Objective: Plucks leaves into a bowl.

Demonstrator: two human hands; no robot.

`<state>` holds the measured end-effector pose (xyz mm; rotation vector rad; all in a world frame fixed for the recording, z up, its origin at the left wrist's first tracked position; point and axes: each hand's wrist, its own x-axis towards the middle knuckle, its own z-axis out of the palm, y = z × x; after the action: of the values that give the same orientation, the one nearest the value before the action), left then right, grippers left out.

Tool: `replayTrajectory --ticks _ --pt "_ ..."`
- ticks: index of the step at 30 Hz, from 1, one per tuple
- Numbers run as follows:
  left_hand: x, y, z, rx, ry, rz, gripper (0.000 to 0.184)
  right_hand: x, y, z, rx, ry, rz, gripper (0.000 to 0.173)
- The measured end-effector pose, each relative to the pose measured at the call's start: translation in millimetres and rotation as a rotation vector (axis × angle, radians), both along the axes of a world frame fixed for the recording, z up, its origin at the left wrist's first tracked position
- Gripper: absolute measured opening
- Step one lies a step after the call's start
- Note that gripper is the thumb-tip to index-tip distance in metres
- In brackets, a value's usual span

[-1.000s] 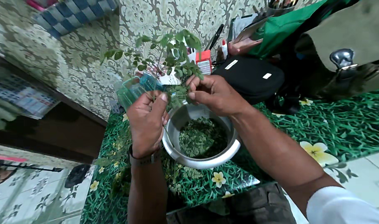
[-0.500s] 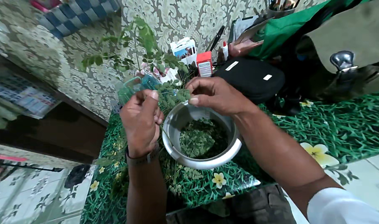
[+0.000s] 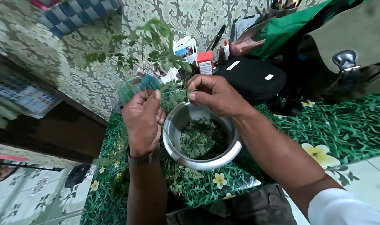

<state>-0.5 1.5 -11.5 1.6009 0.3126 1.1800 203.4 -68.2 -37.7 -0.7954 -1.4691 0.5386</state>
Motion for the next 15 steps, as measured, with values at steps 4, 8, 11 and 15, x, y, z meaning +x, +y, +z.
replayTrajectory --ticks 4,8,11,15 --pt "-1.9 2.9 -0.4 0.01 0.009 0.006 0.008 3.0 1.9 -1.8 0.012 0.022 -0.006 0.007" --pt "-2.6 3.0 0.8 0.015 -0.011 0.027 0.01 7.4 -0.3 0.1 -0.014 -0.003 0.012 0.007" --pt "0.3 0.3 -0.9 0.006 -0.018 0.007 0.009 3.8 -4.7 4.2 -0.105 -0.109 0.03 0.019" --pt "3.3 -3.2 -1.7 0.004 -0.015 -0.004 0.008 -2.2 -0.9 0.7 -0.065 -0.131 0.003 0.012"
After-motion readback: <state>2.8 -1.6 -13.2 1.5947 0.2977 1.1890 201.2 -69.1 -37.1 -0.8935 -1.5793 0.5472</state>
